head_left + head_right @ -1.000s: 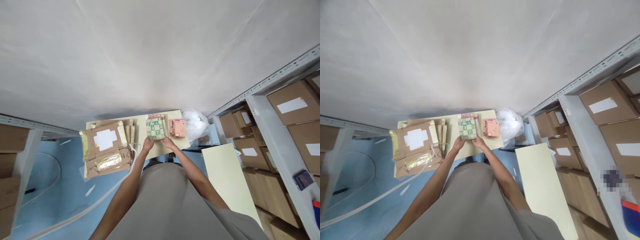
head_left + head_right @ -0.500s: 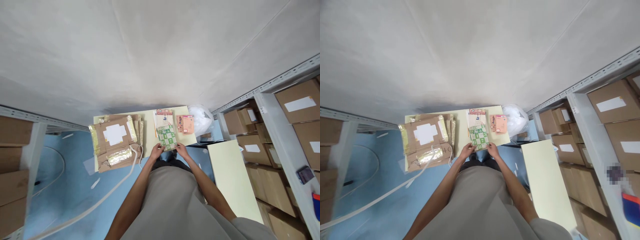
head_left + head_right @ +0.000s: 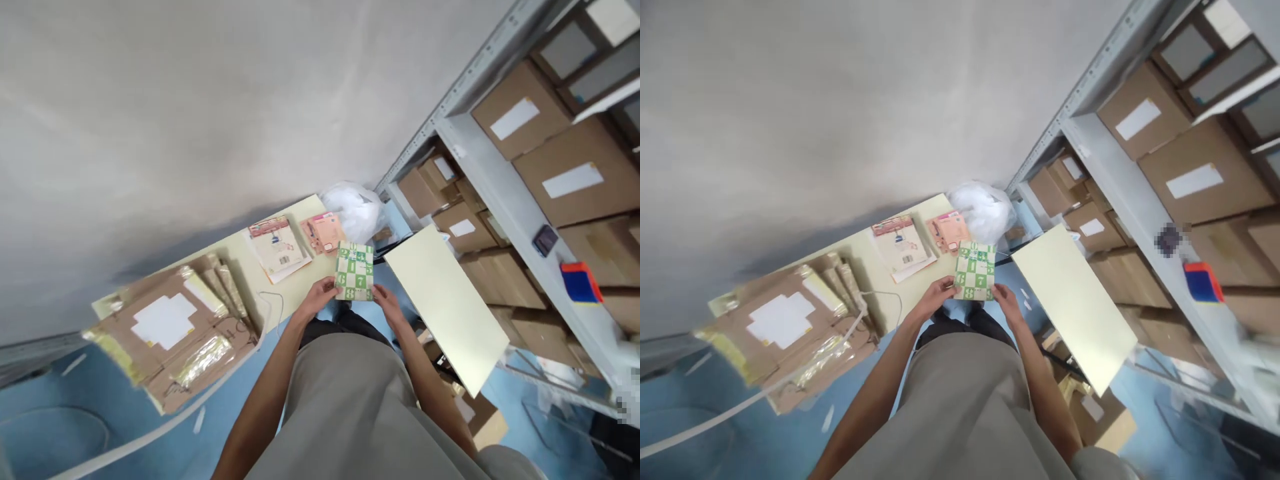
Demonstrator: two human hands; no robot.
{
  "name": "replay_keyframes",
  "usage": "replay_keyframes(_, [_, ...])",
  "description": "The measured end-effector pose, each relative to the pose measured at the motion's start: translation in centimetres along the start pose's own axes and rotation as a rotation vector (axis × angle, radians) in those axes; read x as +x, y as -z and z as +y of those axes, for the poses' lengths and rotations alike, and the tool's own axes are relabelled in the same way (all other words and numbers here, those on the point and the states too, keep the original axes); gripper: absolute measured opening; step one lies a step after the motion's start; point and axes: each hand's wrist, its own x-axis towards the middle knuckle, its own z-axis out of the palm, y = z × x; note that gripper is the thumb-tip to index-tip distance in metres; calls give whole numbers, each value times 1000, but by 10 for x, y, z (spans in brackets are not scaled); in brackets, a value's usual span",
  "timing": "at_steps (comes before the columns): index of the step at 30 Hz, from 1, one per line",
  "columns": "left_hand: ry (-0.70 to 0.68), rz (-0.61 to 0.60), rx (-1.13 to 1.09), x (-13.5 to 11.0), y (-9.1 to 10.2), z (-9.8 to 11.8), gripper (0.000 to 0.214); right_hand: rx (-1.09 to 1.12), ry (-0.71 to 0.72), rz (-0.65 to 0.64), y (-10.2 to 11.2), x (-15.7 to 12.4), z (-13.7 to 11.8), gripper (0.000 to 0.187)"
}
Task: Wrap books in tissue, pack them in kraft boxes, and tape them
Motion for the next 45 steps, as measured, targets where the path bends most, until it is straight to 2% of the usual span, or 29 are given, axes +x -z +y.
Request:
replay_keyframes(4, [36,-231,17,18,-46,24,50,195,71,3,42,-13,-29,64])
replay_keyframes(8, [45,-372,112,39,-103,38,51,263,191,205,85,-22,-50,67])
replay_keyframes(11, [46,-411,170,60,-150,44,52,273,258,317,125,-26,-56,65])
replay_keyframes(15, [89,-436,203,92,-214,47,53,370,271,341,188,-25,-51,65])
replay_keyframes(21, [126,-443,216,140,-314,35,61,537,269,479,278,-14,-34,64])
replay_keyframes(24, [154,-470,232,157,-360,25,69,567,288,513,314,-16,-31,62])
replay_keyframes(27, [168,-478,264,166,-397,18,70,592,276,545,341,-21,-27,60])
replay_keyframes(32, [166,-450,324,174,-433,13,69,596,233,607,365,-16,-7,61])
replay_keyframes(35, [141,-424,357,179,-445,11,66,437,235,776,368,-8,1,61])
replay_keyframes(37, [103,-398,409,182,-450,9,62,256,259,889,366,-4,-3,53])
replay_keyframes(39, [39,-379,471,182,-454,7,56,141,269,877,359,-1,-14,44])
replay_keyframes(42, [-72,-374,604,173,-460,3,47,113,221,766,341,4,-36,45])
replay_keyframes(45, [-165,-369,812,158,-465,-2,40,64,134,793,329,10,-51,48])
